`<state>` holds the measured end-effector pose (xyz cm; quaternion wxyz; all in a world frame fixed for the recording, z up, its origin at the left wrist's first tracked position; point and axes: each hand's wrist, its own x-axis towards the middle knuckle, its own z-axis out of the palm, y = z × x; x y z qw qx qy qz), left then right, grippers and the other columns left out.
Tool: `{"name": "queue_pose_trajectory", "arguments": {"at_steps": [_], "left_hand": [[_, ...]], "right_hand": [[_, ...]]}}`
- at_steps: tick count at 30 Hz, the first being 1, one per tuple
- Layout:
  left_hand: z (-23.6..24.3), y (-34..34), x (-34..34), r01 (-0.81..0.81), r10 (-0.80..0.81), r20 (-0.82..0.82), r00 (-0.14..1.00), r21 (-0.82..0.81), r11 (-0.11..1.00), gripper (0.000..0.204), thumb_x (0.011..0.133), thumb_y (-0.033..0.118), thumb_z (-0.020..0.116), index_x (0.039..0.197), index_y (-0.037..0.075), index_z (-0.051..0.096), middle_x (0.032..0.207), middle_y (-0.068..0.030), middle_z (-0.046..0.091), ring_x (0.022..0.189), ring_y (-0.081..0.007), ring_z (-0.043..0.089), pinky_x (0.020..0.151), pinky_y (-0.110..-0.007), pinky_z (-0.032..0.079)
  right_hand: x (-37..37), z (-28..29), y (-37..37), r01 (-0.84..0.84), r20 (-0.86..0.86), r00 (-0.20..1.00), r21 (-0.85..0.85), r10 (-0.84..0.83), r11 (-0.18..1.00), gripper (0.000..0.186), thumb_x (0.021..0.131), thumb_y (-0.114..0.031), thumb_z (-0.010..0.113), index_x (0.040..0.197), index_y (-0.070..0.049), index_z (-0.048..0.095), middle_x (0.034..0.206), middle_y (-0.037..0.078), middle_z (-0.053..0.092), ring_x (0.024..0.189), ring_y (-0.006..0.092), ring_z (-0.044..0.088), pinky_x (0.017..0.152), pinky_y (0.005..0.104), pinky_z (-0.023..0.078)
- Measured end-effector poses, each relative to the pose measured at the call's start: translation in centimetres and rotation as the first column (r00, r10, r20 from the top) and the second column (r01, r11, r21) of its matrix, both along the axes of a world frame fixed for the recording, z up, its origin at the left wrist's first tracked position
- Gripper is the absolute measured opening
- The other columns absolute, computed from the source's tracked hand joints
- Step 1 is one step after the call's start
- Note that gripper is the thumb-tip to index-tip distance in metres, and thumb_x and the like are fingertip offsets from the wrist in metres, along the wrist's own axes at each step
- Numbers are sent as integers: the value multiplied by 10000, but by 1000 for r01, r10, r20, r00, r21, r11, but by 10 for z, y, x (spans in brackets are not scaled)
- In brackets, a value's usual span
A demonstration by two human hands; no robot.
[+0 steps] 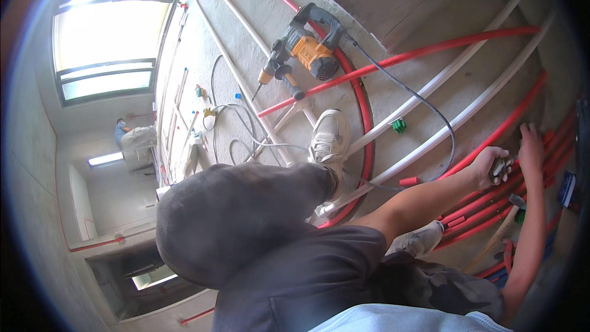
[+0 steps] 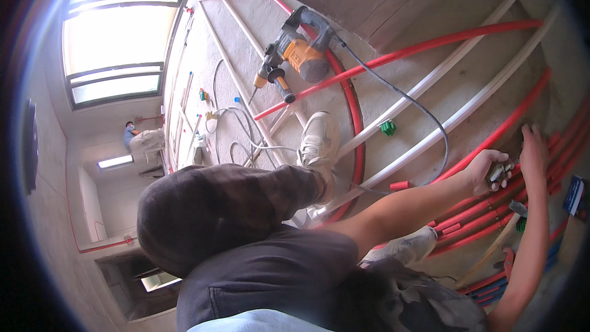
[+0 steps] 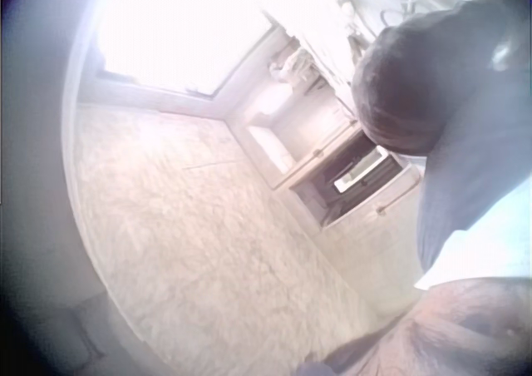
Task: The person installs red and blue plastic pipes on a concrete ceiling. They use a power drill to create holes, insert wall plugs, and secure the pipes with a hammer and clips. The person also uses pliers to cut pipe segments and arranges them in parallel lines.
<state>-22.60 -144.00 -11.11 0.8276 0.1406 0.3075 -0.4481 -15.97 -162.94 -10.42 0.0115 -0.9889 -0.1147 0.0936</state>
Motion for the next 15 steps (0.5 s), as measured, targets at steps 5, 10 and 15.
{"name": "queue_pose_trajectory", "arguments": {"at_steps": [5, 10, 15], "left_hand": [[2, 0, 3, 11, -11, 14, 1000, -24, 1000, 275, 1016, 345, 535, 958, 99, 642, 778, -79, 685, 588, -217, 646, 426, -297, 389], [-4, 11, 0, -36, 33, 78, 996, 30, 999, 265, 988, 305, 533, 929, 79, 657, 784, -116, 718, 596, -285, 706, 437, -360, 494], [4, 9, 9, -43, 40, -25, 999, -122, 992, 335, 1000, 301, 481, 1027, 30, 677, 890, -159, 737, 697, -286, 698, 546, -346, 490]], "right_hand": [[6, -11, -21, -2, -57, 998, 104, 8, 995, 326, 924, 37, 554, 1235, 21, 649, 1307, 283, 623, 1202, 472, 615, 1007, 517, 519], [8, 12, 22, 26, -107, 994, 235, -1, 972, 293, 919, -32, 569, 1183, -30, 696, 1197, 234, 676, 1089, 467, 663, 930, 560, 551], [14, 18, 8, 5, 11, 1000, 240, -8, 971, 135, 841, -99, 654, 935, -34, 726, 1023, 188, 730, 993, 430, 707, 852, 551, 570]]}}
